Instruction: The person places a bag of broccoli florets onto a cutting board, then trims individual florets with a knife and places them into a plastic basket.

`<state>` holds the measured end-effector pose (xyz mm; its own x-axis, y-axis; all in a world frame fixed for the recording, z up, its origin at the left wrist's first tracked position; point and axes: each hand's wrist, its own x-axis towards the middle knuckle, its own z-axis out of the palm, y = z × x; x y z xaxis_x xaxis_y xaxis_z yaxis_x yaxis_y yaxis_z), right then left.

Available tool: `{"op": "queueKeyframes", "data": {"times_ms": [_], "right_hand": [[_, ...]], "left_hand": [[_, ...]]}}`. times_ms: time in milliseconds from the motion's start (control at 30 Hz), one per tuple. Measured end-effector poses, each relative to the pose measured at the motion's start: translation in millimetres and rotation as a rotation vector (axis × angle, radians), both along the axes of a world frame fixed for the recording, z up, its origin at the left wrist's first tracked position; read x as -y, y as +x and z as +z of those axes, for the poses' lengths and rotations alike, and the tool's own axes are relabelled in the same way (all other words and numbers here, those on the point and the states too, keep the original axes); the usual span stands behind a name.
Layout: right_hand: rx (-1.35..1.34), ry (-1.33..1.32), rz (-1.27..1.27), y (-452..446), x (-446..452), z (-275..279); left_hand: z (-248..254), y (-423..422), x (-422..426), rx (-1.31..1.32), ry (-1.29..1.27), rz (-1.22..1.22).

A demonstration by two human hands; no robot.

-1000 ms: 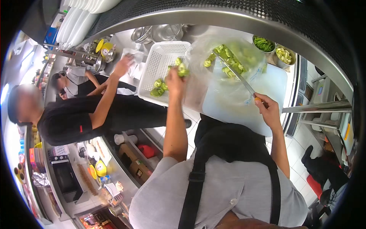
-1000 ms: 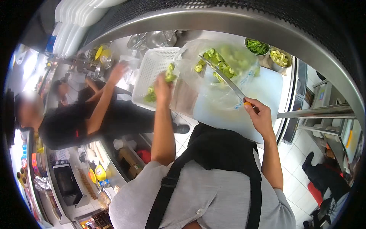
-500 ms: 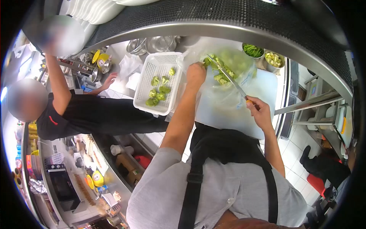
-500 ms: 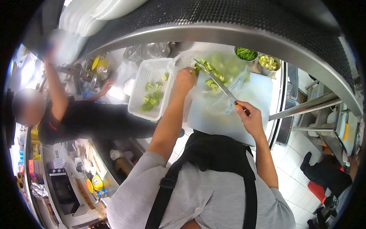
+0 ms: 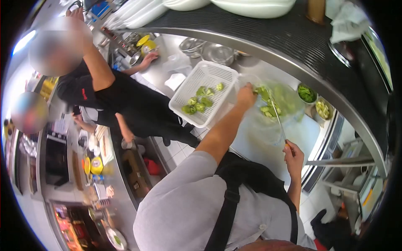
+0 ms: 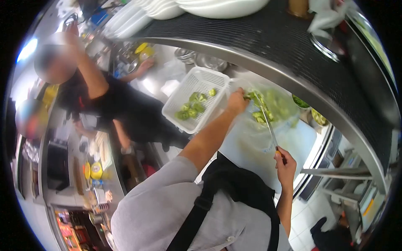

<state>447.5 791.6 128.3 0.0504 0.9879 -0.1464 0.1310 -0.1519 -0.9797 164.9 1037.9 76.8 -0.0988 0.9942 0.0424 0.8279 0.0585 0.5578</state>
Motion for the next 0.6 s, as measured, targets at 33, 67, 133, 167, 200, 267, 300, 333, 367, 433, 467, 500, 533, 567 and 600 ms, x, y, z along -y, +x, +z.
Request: {"op": "queueKeyframes", "data": {"times_ms": [33,67,133,167,200,267,300,333,367,433,467,500,533,567,600], "right_hand": [[-0.008,-0.007,0.006,-0.4,-1.1,2.3],[-0.016,-0.016,0.003,-0.8,-1.4,2.9],[-0.035,-0.004,0.012,-2.1,-5.4,0.5],[-0.035,-0.001,0.012,-3.1,-6.6,1.5],[-0.033,-0.002,0.014,-3.6,-5.4,2.2],[-0.048,-0.002,0.007,-5.0,-2.0,1.3],[-0.055,0.005,0.003,-4.2,-3.3,1.8],[-0.015,-0.003,0.0,0.9,-1.0,2.2],[0.004,0.011,0.011,2.9,-1.0,-0.3],[0.022,0.03,0.031,1.7,-0.4,-10.4],[0.032,0.036,0.025,3.3,-1.0,-16.7],[-0.001,0.04,0.032,4.1,-0.9,-20.8],[-0.025,0.03,0.033,5.2,-1.0,-21.3],[-0.034,0.018,0.03,3.5,-2.3,-17.1],[-0.042,0.0,0.023,1.4,-0.5,-13.1]], "left_hand": [[-1.4,-0.9,4.5,0.002,0.082,0.0],[-3.1,-0.4,9.2,0.002,0.163,-0.008],[-4.1,-0.3,9.0,-0.032,0.293,-0.041],[-5.0,-0.1,7.5,-0.067,0.342,-0.071],[-7.7,-0.2,9.3,-0.101,0.385,-0.099],[-6.2,6.5,19.5,-0.141,0.31,-0.011],[-1.1,10.3,23.6,-0.16,0.278,0.033],[-17.3,13.3,20.4,-0.194,0.234,0.031],[-29.0,10.0,7.4,-0.248,0.209,0.043],[-23.2,12.6,-0.3,-0.332,0.026,0.083],[-26.9,14.3,-5.2,-0.28,0.069,0.103],[-22.9,12.5,-5.3,-0.262,0.123,0.079],[-18.6,13.5,-3.7,-0.236,0.164,0.045],[-13.1,13.2,-1.0,-0.24,0.172,0.027],[-9.5,13.6,2.8,-0.242,0.175,0.004]]}}
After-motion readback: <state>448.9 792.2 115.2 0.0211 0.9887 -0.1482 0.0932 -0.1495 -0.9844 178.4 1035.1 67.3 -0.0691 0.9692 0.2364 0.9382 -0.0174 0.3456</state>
